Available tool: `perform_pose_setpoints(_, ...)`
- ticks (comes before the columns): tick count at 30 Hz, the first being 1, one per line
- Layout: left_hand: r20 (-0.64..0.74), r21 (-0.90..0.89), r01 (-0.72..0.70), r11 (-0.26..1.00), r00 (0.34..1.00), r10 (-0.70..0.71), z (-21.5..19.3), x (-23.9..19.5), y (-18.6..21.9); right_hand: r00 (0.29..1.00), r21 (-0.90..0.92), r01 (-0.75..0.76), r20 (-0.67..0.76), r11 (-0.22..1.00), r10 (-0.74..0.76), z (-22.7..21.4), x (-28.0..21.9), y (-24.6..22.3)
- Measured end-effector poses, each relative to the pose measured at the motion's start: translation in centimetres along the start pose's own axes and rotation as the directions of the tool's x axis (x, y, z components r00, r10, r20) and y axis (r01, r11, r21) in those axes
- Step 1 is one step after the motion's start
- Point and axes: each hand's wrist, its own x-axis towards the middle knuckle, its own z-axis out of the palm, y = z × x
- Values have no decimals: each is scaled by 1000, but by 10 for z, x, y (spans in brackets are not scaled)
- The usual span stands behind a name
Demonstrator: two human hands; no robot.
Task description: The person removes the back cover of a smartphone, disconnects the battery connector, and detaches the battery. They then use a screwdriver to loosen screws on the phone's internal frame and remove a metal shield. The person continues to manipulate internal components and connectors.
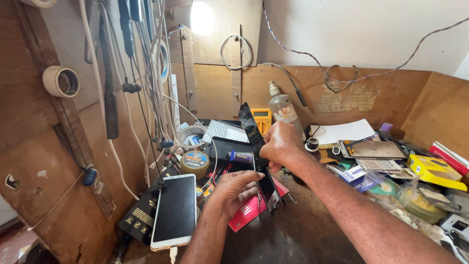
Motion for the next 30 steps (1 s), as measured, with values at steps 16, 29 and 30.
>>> perform_pose_setpoints(16, 17, -40, 19, 999, 1000, -19, -1, -5, 1, 1000, -92, 22, -2, 996, -22, -1, -10, -11)
perform_pose_setpoints(29, -59, -21, -10, 1000, 998, 9, 5, -2, -5, 999, -63, 26, -44, 998, -29, -15, -17, -8)
perform_pose_setpoints(30, -65, -19, -10, 1000, 998, 9, 5, -3, -6, 999, -64, 24, -41, 998, -27, -16, -18, -7)
